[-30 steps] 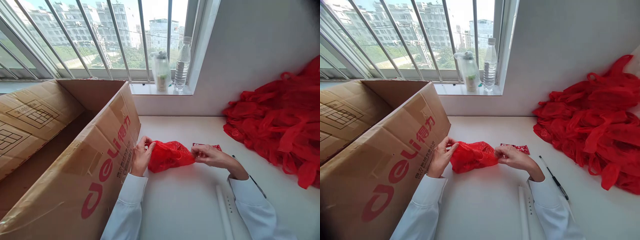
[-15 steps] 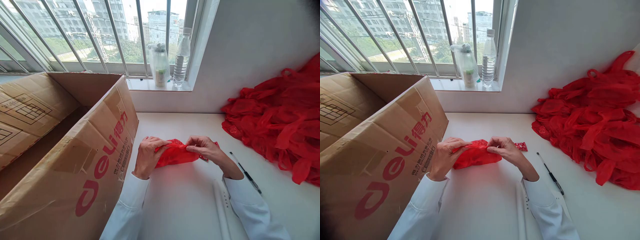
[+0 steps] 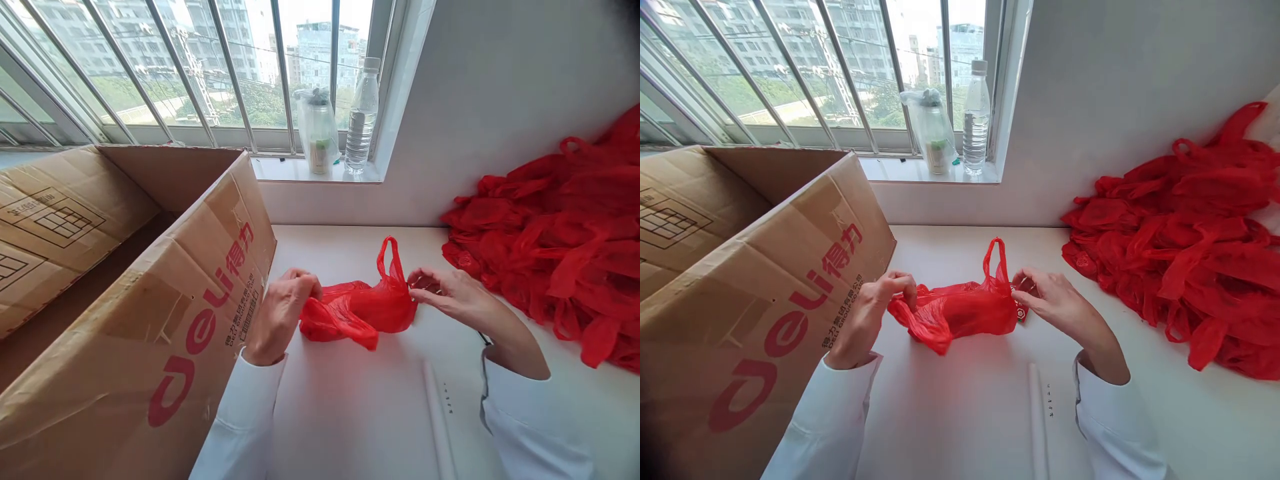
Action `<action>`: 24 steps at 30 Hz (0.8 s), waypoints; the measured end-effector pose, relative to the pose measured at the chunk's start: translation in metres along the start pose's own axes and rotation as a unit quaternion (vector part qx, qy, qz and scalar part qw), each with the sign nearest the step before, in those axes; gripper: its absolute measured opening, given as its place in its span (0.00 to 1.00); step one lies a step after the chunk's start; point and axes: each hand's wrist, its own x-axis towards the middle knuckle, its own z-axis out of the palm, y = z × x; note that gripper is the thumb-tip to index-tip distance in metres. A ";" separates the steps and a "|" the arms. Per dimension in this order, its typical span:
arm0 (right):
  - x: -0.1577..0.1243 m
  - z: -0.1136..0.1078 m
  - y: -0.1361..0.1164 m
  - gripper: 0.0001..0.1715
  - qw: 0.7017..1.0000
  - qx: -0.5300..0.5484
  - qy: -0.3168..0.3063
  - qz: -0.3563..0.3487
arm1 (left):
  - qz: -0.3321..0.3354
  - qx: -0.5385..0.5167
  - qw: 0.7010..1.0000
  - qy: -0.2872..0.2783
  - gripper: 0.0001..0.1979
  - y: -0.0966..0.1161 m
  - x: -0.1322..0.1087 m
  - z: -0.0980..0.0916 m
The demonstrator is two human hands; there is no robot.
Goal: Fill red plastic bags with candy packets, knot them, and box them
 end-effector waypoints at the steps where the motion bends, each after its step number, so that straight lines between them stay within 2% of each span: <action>1: -0.003 0.001 -0.006 0.07 0.998 -0.017 0.058 -0.024 | 0.012 0.033 0.999 -0.034 0.26 0.005 -0.003 0.001; 3: -0.009 0.008 -0.022 0.06 0.980 -0.039 0.166 -0.107 | 0.032 0.095 0.992 -0.081 0.25 0.013 -0.007 0.006; 4: -0.011 0.015 -0.030 0.05 0.968 -0.041 0.190 -0.160 | 0.035 0.124 0.988 -0.087 0.26 0.015 -0.008 0.009; 5: -0.011 0.024 -0.037 0.05 0.958 -0.039 0.188 -0.212 | 0.037 0.151 0.984 -0.087 0.26 0.016 -0.008 0.012; 7: -0.009 0.045 -0.047 0.10 0.942 -0.061 0.136 -0.302 | 0.045 0.196 0.976 -0.085 0.26 0.016 -0.009 0.017; 9: -0.001 0.066 -0.048 0.15 0.928 -0.139 0.079 -0.336 | 0.060 0.230 0.967 -0.093 0.24 0.014 -0.009 0.019; 11: 0.007 0.081 -0.043 0.17 0.921 -0.225 0.050 -0.313 | 0.073 0.259 0.958 -0.101 0.22 0.012 -0.010 0.018; 13: 0.012 0.085 -0.035 0.16 0.923 -0.264 0.036 -0.277 | 0.078 0.284 0.950 -0.101 0.21 0.010 -0.011 0.016; 18: 0.011 0.073 -0.028 0.21 0.936 -0.240 -0.009 -0.256 | 0.076 0.329 0.938 -0.079 0.22 0.011 -0.011 0.013; 21: 0.008 0.069 -0.030 0.19 0.950 -0.210 -0.007 -0.232 | 0.075 0.353 0.930 -0.071 0.14 0.013 -0.010 0.015; 23: 0.008 0.069 -0.032 0.16 0.962 -0.181 0.011 -0.203 | 0.083 0.365 0.923 -0.085 0.07 0.012 -0.009 0.018; 24: 0.008 0.068 -0.032 0.16 0.969 -0.162 0.022 -0.186 | 0.089 0.370 0.920 -0.097 0.06 0.011 -0.009 0.019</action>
